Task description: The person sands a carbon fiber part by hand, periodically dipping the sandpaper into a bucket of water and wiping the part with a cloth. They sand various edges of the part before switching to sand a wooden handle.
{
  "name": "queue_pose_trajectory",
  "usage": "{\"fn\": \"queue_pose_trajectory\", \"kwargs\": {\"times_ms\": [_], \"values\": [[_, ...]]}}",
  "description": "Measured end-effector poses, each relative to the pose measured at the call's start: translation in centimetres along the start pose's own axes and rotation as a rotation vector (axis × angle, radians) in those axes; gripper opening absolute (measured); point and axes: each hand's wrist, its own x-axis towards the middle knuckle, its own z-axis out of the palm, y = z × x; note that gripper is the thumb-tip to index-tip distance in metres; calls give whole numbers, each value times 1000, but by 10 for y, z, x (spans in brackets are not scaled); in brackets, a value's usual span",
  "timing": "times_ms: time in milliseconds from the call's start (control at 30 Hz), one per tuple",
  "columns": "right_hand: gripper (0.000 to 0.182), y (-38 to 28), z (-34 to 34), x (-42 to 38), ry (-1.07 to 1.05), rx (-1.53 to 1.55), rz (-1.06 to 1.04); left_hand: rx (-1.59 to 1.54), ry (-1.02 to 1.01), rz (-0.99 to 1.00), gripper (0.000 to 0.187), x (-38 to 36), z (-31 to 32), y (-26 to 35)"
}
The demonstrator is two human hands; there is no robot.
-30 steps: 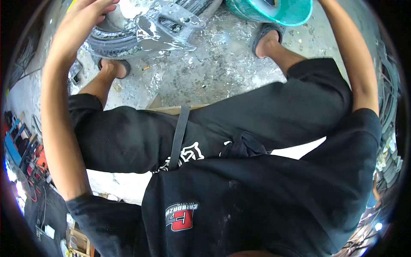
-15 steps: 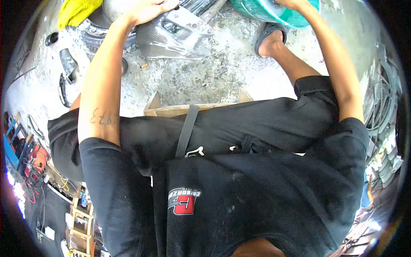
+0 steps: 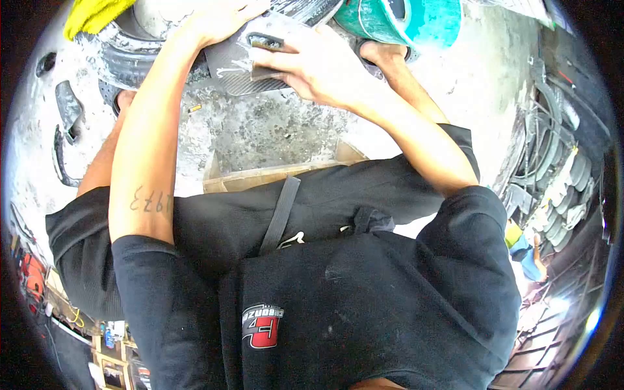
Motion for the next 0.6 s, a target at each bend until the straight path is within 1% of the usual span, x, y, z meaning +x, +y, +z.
{"fn": "queue_pose_trajectory", "kwargs": {"times_ms": [33,67,100,167,200,267,300,367,400,433,500,533,600], "values": [[38,0,4,1,10,17,12,-63,-81,-28,61,-2,1,2],[43,2,8,2,8,34,6,-39,95,14,60,-3,14,-2],[43,2,6,3,-9,35,-7,-55,104,3,60,-10,13,7],[50,-3,-2,-2,-83,-24,-56,85,215,-81,55,-27,2,50],[50,-2,-11,-9,-103,-13,-57,68,207,-94,55,-27,-2,57],[55,3,-27,-19,-261,69,-31,-112,121,-68,62,-29,-10,59],[55,3,-21,-14,-267,83,-37,-115,116,-84,62,-29,-11,57],[58,2,-8,-8,-163,140,-85,-21,101,-107,57,-25,-7,54],[61,0,4,6,-197,110,-89,123,38,32,55,-7,12,27],[64,-1,25,19,-85,139,-122,209,86,207,53,-3,22,10],[66,-6,30,30,-48,222,-122,-60,31,-16,55,-15,0,38],[66,-2,23,25,-46,222,-121,-59,31,-15,55,-24,-9,56],[65,1,1,4,-220,183,-106,-281,239,4,56,-46,-16,80]]}}
